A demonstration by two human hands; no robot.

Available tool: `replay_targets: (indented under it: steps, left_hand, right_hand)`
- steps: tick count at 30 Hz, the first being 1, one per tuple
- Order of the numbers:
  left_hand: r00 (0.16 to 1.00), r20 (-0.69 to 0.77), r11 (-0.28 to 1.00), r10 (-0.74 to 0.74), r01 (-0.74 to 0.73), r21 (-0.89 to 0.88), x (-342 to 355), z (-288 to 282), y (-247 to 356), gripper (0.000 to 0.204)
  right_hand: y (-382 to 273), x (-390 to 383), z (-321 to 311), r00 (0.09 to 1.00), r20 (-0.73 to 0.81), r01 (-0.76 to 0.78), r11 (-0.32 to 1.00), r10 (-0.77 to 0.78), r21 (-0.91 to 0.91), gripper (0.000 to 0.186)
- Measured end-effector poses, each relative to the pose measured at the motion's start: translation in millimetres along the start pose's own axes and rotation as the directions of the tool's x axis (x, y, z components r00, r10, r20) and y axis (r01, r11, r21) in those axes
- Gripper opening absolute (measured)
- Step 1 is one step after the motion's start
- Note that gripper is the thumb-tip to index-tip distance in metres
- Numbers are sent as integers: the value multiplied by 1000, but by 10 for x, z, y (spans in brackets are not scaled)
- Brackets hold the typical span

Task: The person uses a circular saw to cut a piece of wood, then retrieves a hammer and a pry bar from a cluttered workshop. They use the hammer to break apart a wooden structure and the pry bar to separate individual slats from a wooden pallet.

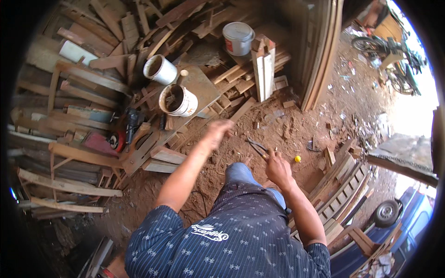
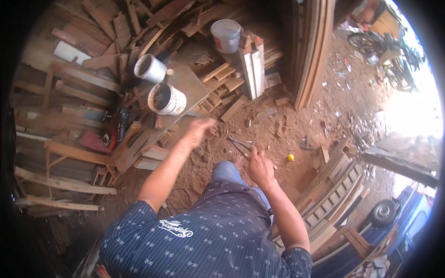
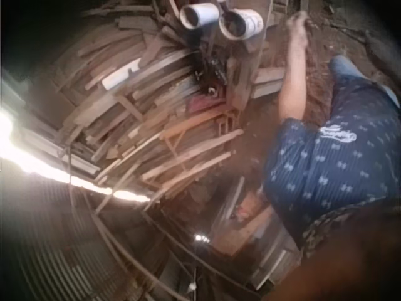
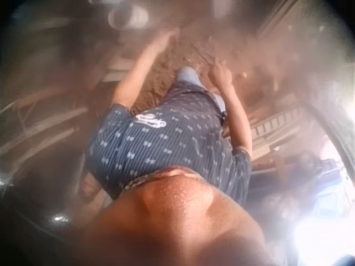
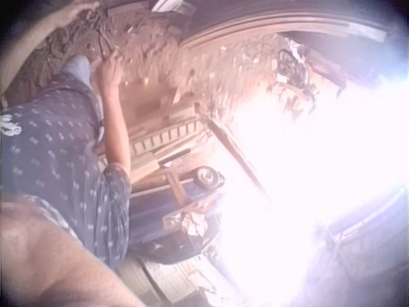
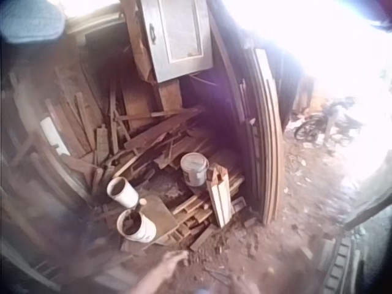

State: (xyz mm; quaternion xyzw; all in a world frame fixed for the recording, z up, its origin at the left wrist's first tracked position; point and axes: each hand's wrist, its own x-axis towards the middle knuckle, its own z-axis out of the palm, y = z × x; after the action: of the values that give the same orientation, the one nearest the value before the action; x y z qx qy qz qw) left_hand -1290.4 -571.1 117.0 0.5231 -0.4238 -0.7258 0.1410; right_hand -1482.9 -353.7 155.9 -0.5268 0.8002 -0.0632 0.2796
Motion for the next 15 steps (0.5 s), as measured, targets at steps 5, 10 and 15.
replay_targets:
  steps: [5,10,15]
  left_hand:
    - [778,-621,911,95,-319,-261,503,-1561,112,13]
    - [705,-709,1000,5,-6,1,1088,-2389,-106,43]
    - [821,-484,944,303,-190,269,1250,-1986,-577,60]
  right_hand:
    - [98,-197,175,993,110,-59,963,31,265,27]
    - [790,-740,620,978,114,-206,900,176,384,29]
    - [1335,-1379,488,890,216,-455,742,402,491,27]
